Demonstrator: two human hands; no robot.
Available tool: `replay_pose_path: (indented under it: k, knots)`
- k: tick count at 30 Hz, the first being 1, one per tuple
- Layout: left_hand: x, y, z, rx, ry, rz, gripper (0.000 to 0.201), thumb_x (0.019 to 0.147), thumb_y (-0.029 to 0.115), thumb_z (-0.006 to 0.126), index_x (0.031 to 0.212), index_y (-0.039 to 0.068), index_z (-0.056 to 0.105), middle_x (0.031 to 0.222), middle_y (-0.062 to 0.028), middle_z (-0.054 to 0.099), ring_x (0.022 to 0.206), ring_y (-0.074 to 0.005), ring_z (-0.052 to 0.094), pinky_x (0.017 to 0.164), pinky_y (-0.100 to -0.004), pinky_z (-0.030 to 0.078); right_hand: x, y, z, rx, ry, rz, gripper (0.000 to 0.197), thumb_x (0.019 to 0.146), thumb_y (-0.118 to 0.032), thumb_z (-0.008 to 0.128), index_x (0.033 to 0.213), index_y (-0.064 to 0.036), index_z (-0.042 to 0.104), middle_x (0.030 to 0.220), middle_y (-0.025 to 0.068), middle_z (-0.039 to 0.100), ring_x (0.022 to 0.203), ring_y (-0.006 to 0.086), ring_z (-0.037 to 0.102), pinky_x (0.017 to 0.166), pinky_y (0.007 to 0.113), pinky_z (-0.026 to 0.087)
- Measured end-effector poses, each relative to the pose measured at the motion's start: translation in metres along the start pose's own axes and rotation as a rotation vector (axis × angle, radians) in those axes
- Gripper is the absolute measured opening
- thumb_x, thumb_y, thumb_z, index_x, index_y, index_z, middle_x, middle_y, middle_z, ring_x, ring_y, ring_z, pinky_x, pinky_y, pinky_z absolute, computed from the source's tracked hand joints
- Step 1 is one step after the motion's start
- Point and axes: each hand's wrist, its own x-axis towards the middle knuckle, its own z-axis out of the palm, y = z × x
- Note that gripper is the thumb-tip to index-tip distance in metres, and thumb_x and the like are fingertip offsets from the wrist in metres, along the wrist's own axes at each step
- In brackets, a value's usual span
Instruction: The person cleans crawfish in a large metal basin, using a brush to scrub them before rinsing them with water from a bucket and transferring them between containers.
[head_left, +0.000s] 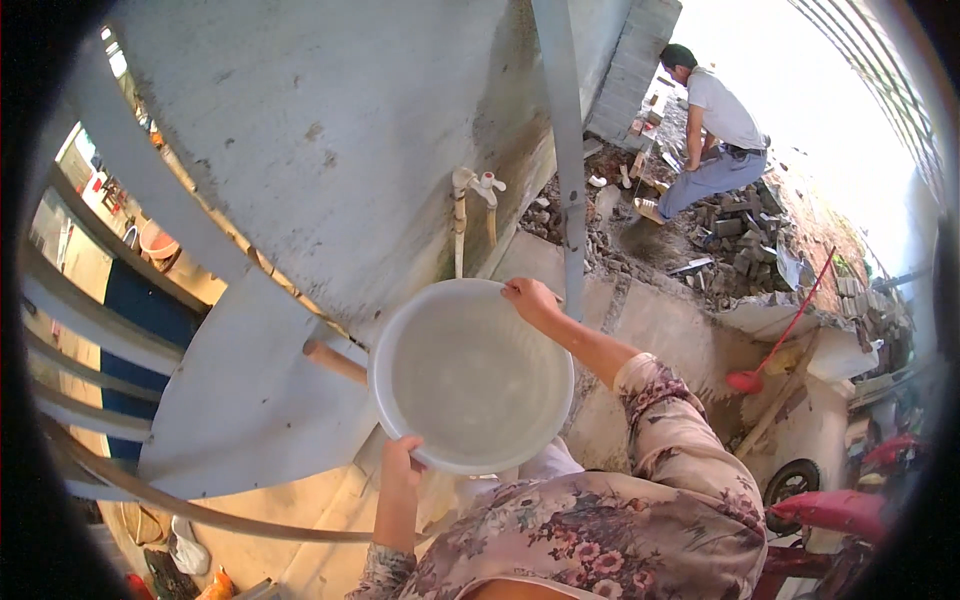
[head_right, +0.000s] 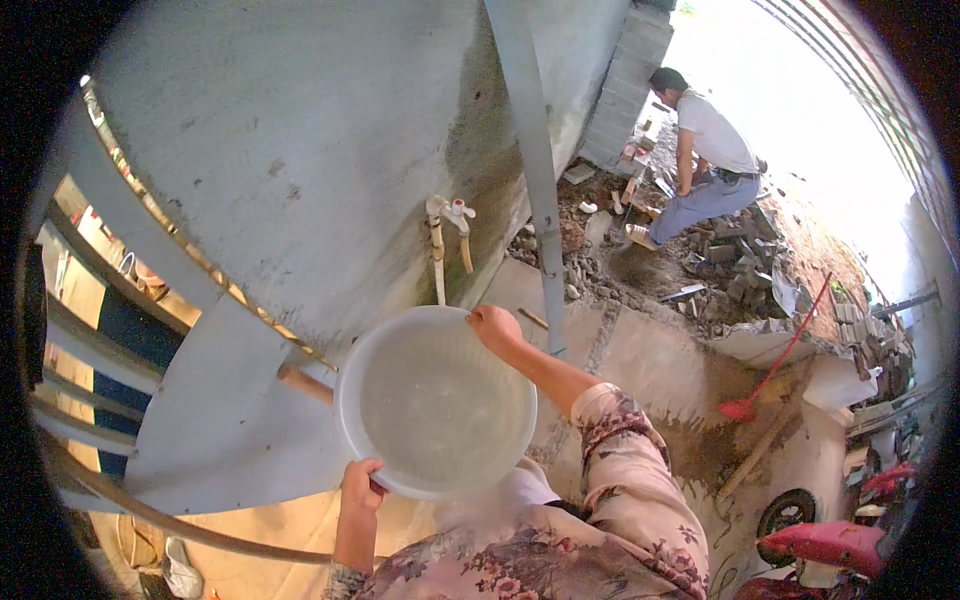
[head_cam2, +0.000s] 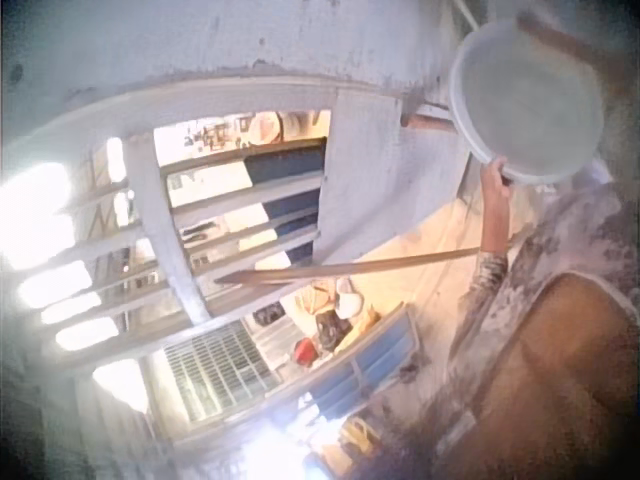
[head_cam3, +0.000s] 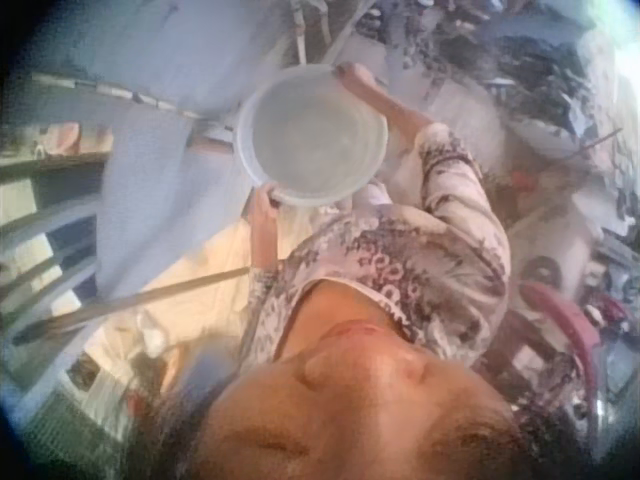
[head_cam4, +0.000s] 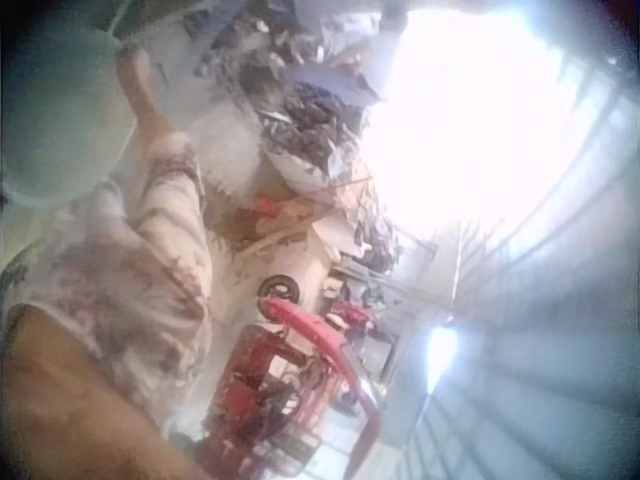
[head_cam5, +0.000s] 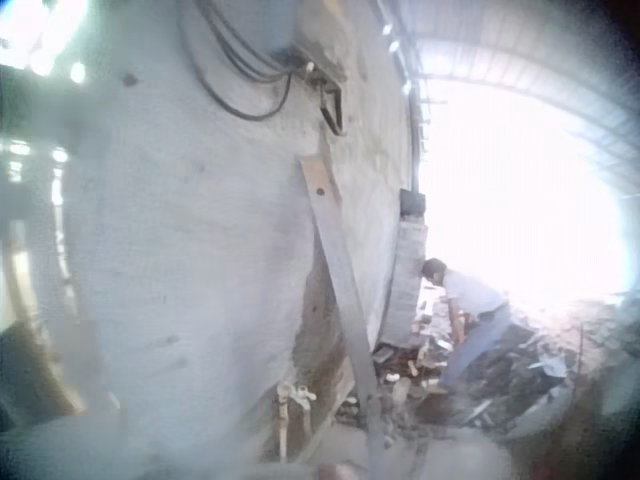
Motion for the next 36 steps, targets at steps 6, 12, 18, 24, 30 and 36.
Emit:
replay_pose_path:
  k: [6,12,18,24,30,36]
  knots:
    - [-0.046,-0.013,-0.013,-0.112,0.087,0.042,0.036,0.067,0.004,0.048,0.101,-0.004,0.046,0.093,-0.0143,0.052,0.085,-0.0276,0.053,0.065,-0.0417,0.047,-0.021,-0.031,0.009,0.037,-0.159,0.020,0.028,0.076,-0.032,0.050,0.083,-0.0071,0.059,0.079,0.0137,0.059,0.078,0.0314,0.056,0.065,0.040,0.044]
    - [-0.060,-0.051,-0.048,-0.167,0.140,0.087,0.045,0.066,0.005,0.048,0.110,-0.002,0.042,0.102,-0.0146,0.050,0.093,-0.0309,0.051,0.078,-0.0450,0.044,-0.034,-0.044,0.042,0.051,-0.246,-0.105,0.025,0.076,-0.029,0.045,0.085,-0.0092,0.058,0.085,0.0143,0.059,0.080,0.0315,0.056,0.068,0.042,0.044]
    - [-0.079,-0.083,-0.065,-0.383,0.381,0.131,0.051,0.061,0.005,0.047,0.112,-0.002,0.040,0.104,-0.0147,0.049,0.099,-0.0318,0.047,0.087,-0.0452,0.039,-0.055,-0.061,0.070,0.124,-0.401,-0.215,0.026,0.077,-0.023,0.046,0.096,-0.0074,0.056,0.086,0.0168,0.058,0.081,0.0325,0.056,0.070,0.041,0.043]
    - [-0.086,-0.125,-0.089,-0.468,0.535,0.149,0.053,0.060,0.006,0.046,0.113,-0.002,0.040,0.105,-0.0126,0.049,0.099,-0.0317,0.047,0.086,-0.0452,0.039,-0.071,-0.080,0.077,0.147,-0.508,-0.349,0.025,0.078,-0.019,0.044,0.095,-0.0062,0.056,0.083,0.0171,0.058,0.080,0.0325,0.056,0.071,0.042,0.043]
    - [-0.119,-0.142,-0.096,-0.484,0.583,0.202,0.059,0.059,0.010,0.049,0.115,-0.005,0.037,0.108,-0.0134,0.045,0.101,-0.0310,0.045,0.086,-0.0451,0.038,-0.091,-0.096,0.087,0.162,-0.570,-0.444,0.022,0.078,-0.017,0.045,0.093,-0.0065,0.056,0.080,0.0154,0.059,0.075,0.0325,0.057,0.067,0.042,0.045]
    - [-0.142,-0.135,-0.088,-0.491,0.713,0.122,0.063,0.059,0.010,0.047,0.118,-0.003,0.034,0.111,-0.0140,0.044,0.103,-0.0314,0.043,0.087,-0.0455,0.038,-0.100,-0.103,0.089,0.220,-0.639,-0.488,0.022,0.077,-0.015,0.045,0.094,-0.0055,0.056,0.078,0.0167,0.059,0.073,0.0325,0.057,0.067,0.042,0.045]
